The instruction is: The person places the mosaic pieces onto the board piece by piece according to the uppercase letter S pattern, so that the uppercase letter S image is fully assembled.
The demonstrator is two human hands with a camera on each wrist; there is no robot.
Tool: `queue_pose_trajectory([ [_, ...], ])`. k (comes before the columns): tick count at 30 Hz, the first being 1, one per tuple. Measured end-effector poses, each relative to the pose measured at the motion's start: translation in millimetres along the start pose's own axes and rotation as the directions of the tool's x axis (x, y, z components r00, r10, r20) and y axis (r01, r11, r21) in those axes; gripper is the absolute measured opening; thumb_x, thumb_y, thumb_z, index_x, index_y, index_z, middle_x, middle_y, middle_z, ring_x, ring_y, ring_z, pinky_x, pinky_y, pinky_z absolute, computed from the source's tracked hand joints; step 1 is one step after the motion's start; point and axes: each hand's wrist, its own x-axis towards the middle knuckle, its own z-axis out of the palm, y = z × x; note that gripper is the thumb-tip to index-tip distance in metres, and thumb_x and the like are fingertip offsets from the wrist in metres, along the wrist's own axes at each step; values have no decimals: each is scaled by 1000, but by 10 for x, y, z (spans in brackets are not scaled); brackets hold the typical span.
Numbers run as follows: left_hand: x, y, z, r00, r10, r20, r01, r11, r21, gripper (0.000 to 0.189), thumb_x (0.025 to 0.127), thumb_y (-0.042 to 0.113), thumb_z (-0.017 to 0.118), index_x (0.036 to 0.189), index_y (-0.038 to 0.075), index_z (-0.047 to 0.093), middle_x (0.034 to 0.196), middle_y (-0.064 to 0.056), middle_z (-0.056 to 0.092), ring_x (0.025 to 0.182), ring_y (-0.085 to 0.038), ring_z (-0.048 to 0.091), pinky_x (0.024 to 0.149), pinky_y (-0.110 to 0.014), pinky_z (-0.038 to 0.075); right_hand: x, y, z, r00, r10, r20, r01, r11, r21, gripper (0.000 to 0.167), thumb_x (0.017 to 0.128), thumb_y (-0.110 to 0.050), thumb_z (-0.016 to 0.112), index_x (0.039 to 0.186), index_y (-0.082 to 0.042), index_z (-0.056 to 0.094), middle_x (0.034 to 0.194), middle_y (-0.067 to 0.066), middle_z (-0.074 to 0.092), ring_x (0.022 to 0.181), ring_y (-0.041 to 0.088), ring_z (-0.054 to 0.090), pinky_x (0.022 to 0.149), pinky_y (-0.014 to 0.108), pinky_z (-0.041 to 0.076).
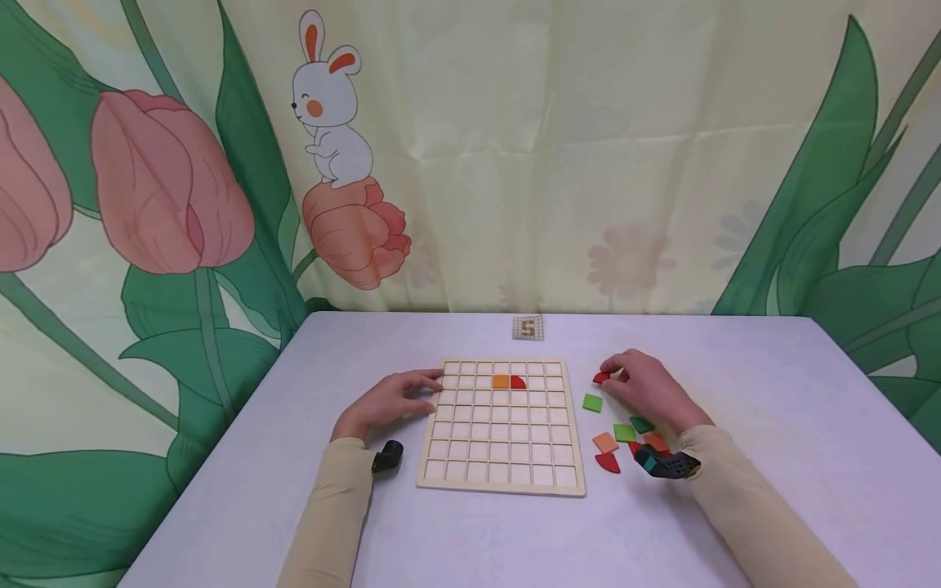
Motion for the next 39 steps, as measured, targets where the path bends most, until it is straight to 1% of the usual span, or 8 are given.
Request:
queue_pose_trajectory([
  [4, 3, 1, -2, 1000, -12, -1, 12, 1000, -1, 32, 85, 18, 76, 117, 17, 69, 147, 8, 48, 141, -19, 35, 115, -44, 28, 151, -198, 46, 997, -81, 2, 81, 997, -9, 32, 90, -12, 70, 119, 1, 66, 103, 10, 63, 88, 23, 54, 72, 32, 48],
  [9, 10, -12, 2, 1000, -27, 0, 27, 1000, -6, 32, 85, 19, 77, 117, 19, 69, 146, 11, 48, 141, -16, 34, 115, -42, 29, 342, -499, 197, 979, -201, 36, 200, 980, 20, 26, 88, -14, 73, 111, -3, 70, 95, 5, 61, 83, 19, 54, 69, 31, 47],
  [13, 17, -19, 8, 1000, -31, 1, 31, 1000, -7, 32, 85, 19, 77, 117, 19, 70, 146, 12, 48, 141, -16, 34, 115, -42, 29, 488, -758, 387, 952, -293, 83, 290, 956, 42, 23, 87, -16, 75, 106, -5, 71, 94, 2, 62, 83, 17, 54, 71, 32, 47],
  [18, 30, -12, 5, 999, -35, 1, 35, 999, 7, 31, 86, 20, 76, 116, 20, 70, 146, 12, 48, 141, -16, 35, 115, -42, 29, 607, -1010, 591, 912, -398, 99, 398, 917, 18, 18, 86, -13, 75, 101, -5, 72, 90, 3, 62, 80, 18, 54, 71, 31, 47],
  [21, 42, -3, 9, 999, -38, 7, 38, 999, 10, 31, 86, 20, 76, 116, 20, 70, 146, 11, 48, 140, -16, 35, 115, -42, 29, 661, -1074, 672, 904, -416, 101, 419, 908, -1, 18, 86, -13, 75, 101, -6, 72, 89, 3, 62, 79, 18, 54, 70, 31, 47],
  [26, 57, -1, 15, 999, -29, 16, 29, 999, 15, 31, 86, 21, 76, 117, 20, 70, 146, 11, 48, 140, -16, 36, 115, -43, 29, 739, -1111, 748, 917, -379, 123, 383, 924, -11, 19, 86, -17, 76, 103, -7, 72, 90, 2, 62, 82, 16, 56, 74, 31, 49],
  [28, 57, -5, 16, 999, -30, 17, 30, 999, 12, 31, 86, 21, 76, 117, 20, 70, 146, 11, 48, 140, -16, 36, 115, -43, 28, 752, -1121, 754, 917, -376, 131, 380, 925, -6, 18, 87, -17, 75, 103, -8, 73, 90, 1, 61, 82, 16, 55, 74, 32, 48],
  [39, 46, -32, 19, 999, -45, 9, 45, 999, -6, 31, 86, 20, 76, 115, 22, 70, 146, 13, 48, 140, -16, 35, 115, -43, 28, 760, -1156, 746, 897, -425, 125, 428, 904, 1, 14, 88, -12, 73, 101, -6, 75, 93, 4, 64, 87, 21, 59, 77, 34, 50],
])
